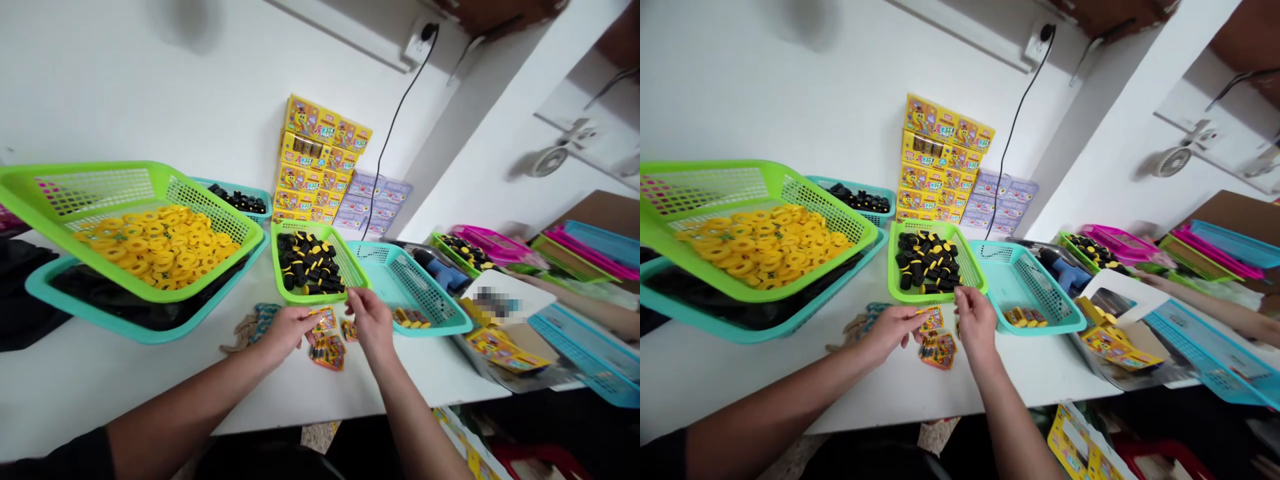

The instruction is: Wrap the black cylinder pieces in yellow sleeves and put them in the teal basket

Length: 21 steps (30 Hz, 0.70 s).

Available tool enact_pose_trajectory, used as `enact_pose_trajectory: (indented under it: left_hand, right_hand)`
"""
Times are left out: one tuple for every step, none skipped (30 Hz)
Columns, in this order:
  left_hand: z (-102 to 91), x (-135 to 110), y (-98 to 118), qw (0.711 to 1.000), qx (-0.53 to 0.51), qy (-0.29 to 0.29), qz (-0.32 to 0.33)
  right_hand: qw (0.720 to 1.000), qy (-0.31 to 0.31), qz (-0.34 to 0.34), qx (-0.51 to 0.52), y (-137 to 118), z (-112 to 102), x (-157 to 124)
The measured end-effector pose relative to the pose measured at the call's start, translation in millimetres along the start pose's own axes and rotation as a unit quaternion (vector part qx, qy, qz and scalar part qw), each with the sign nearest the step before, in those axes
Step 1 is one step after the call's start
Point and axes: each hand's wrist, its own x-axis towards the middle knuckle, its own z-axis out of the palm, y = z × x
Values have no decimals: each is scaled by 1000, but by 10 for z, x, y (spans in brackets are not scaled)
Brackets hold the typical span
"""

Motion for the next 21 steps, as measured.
enact_pose_trajectory:
  left_hand:
    - [-25,7,-16,1000,-1,0,-3]
    - [-41,16,-35,1000,1,-3,-5]
    - [-50,27,-57,1000,5,-7,-8]
    - [-52,40,-81,1000,11,-11,-9]
    - [-50,53,-105,1000,20,-15,-10]
    - [-47,66,-128,999,28,-16,-12]
    - [-44,76,-148,999,36,-19,-17]
    - [-42,84,-167,999,42,-21,-21]
    - [-40,89,-184,998,48,-22,-25]
    - [-38,92,-199,998,54,-23,-29]
    - [-37,93,-214,997,59,-23,-32]
    - [-35,94,-229,997,63,-23,-34]
    - [-34,94,-243,997,66,-23,-36]
    - [-33,94,-254,997,68,-23,-37]
    - [-31,95,-262,997,69,-23,-37]
    - [-29,95,-263,997,69,-23,-37]
    - [-27,94,-259,997,68,-24,-35]
    - [-24,93,-247,997,66,-26,-31]
    - [-20,90,-227,997,61,-27,-26]
    - [-15,84,-202,998,55,-28,-18]
    - [-11,74,-170,998,48,-29,-5]
  right_hand:
    - [995,-17,-29,-91,-49,34,177]
    - [979,-52,-50,-188,-101,96,351]
    - [954,-101,-58,-276,-155,186,513]
    - [937,-137,-58,-317,-206,299,655]
    - [922,-167,-56,-344,-252,427,771]
    - [912,-192,-51,-360,-289,561,861]
    - [905,-209,-46,-367,-315,692,925]
    - [898,-224,-40,-378,-331,811,968]
    - [891,-235,-32,-387,-337,913,994]
    - [887,-241,-23,-393,-336,994,1009]
    - [886,-244,-15,-394,-328,1053,1017]
    - [887,-244,-8,-391,-317,1091,1022]
    - [891,-244,-3,-383,-303,1109,1026]
    - [896,-242,1,-371,-289,1110,1032]
    - [903,-240,3,-355,-275,1097,1040]
    - [912,-236,5,-336,-262,1070,1051]
    - [921,-228,8,-314,-249,1033,1065]
    - [932,-218,12,-290,-237,984,1079]
    - [943,-205,19,-262,-225,924,1090]
    - [954,-191,29,-230,-213,855,1096]
    - [964,-178,42,-194,-202,776,1091]
